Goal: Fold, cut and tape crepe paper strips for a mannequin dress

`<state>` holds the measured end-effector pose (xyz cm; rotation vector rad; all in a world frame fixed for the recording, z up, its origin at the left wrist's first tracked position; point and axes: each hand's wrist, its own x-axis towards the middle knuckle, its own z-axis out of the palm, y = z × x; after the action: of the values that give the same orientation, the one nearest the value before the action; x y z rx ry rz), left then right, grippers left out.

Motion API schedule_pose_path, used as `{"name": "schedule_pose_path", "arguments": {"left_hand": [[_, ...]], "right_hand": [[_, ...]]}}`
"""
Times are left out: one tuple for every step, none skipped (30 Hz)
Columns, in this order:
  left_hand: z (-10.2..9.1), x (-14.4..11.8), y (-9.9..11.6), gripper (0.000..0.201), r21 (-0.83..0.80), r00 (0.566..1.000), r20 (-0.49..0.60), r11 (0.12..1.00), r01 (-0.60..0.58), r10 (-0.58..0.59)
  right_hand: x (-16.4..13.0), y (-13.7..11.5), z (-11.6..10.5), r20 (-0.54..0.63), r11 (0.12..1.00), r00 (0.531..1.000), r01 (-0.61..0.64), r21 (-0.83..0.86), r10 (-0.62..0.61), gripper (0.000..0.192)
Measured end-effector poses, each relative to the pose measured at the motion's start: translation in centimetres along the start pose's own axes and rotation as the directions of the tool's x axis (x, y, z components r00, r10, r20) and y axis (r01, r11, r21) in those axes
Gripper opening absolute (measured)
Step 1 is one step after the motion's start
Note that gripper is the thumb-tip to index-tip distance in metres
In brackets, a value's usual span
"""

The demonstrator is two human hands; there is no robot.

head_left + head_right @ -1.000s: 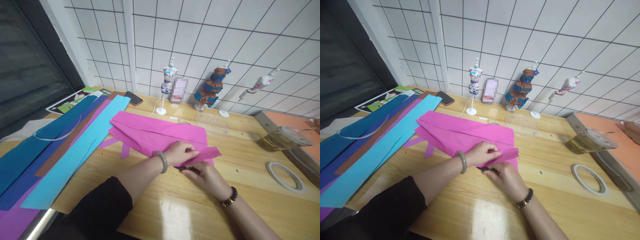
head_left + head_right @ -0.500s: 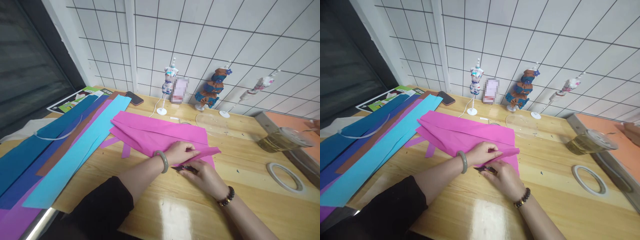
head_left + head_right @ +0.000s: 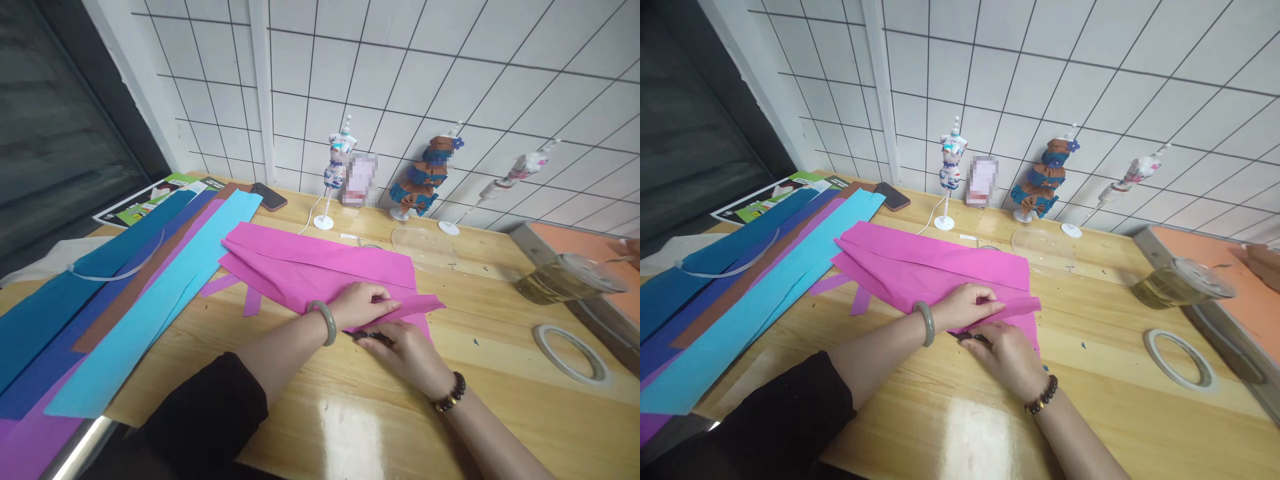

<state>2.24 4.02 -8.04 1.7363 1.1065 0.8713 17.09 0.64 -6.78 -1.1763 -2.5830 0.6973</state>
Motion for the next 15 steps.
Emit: {"name": "schedule_pose_path", "arguments": {"left_hand": [[0.0,0.0,0.0,0.035,-0.004,1.000,0.004,1.000,0.004,-0.004],[0.0,-0.1,0.1,0.036,-0.007,1.000,0.007,1.000,0.009,-0.009],[-0.1,-0.1,0.1,0.036,-0.011,1.000,0.011,1.000,0.014,-0.013],[-0.1,-0.1,0.1,0.036,-0.015,1.000,0.012,1.000,0.015,-0.014],[-0.1,-0.1,0.1,0.037,-0.020,1.000,0.010,1.000,0.012,-0.012],[-0.1,-0.1,0.1,0.037,-0.025,1.000,0.005,1.000,0.008,-0.008],[-0.1,-0.1,0.1,0.037,-0.028,1.000,-0.001,1.000,0.004,-0.004],[-0.1,-0.1,0.0,0.037,-0.031,1.000,-0.008,1.000,0.000,-0.001],[0.0,-0.1,0.0,0.036,-0.034,1.000,-0.013,0.999,-0.003,0.002],[0.0,0.0,-0.1,0.036,-0.038,1.000,-0.016,0.999,-0.007,0.006],[0.0,0.0,-0.1,0.036,-0.041,1.000,-0.016,0.999,-0.010,0.010],[0.0,0.0,-0.2,0.035,-0.045,1.000,-0.014,0.999,-0.013,0.013],[0.1,0.0,-0.2,0.035,-0.050,1.000,-0.010,0.999,-0.016,0.015],[0.1,0.0,-0.3,0.034,-0.058,1.000,-0.005,0.998,-0.016,0.016],[0.2,0.0,-0.3,0.032,-0.067,1.000,0.001,0.998,-0.011,0.011]], "right_hand": [[0.0,0.0,0.0,-0.004,1.000,1.000,0.002,-0.001,-0.002,0.028],[0.0,-0.1,0.0,-0.007,1.000,1.000,0.001,-0.002,-0.001,0.028],[-0.1,-0.2,0.0,-0.007,1.000,1.000,-0.004,-0.006,0.003,0.029],[-0.1,-0.3,-0.1,-0.005,1.000,1.000,-0.008,-0.012,0.008,0.029],[-0.2,-0.4,-0.2,-0.002,1.000,1.000,-0.010,-0.018,0.010,0.029],[-0.4,-0.5,-0.4,-0.001,1.000,1.000,-0.009,-0.024,0.009,0.030],[-0.7,-0.6,-0.5,0.000,1.000,1.000,-0.008,-0.026,0.008,0.030],[-1.0,-0.6,-0.8,-0.002,1.000,1.000,-0.007,-0.026,0.007,0.030],[-1.4,-0.6,-1.0,-0.008,1.000,1.000,-0.009,-0.025,0.009,0.030],[-2.0,-0.4,-1.3,-0.014,1.000,1.000,-0.014,-0.023,0.014,0.029],[-2.7,-0.1,-1.7,-0.019,1.000,1.000,-0.023,-0.021,0.022,0.029],[-3.5,0.3,-2.1,-0.028,0.999,0.999,-0.033,-0.019,0.032,0.028],[-4.4,0.8,-2.6,-0.034,0.999,0.998,-0.044,-0.017,0.044,0.028],[-5.3,1.6,-3.0,-0.043,0.998,0.997,-0.059,-0.014,0.058,0.028],[-6.3,2.4,-3.5,-0.067,0.997,0.995,-0.081,-0.016,0.080,0.029]]}}
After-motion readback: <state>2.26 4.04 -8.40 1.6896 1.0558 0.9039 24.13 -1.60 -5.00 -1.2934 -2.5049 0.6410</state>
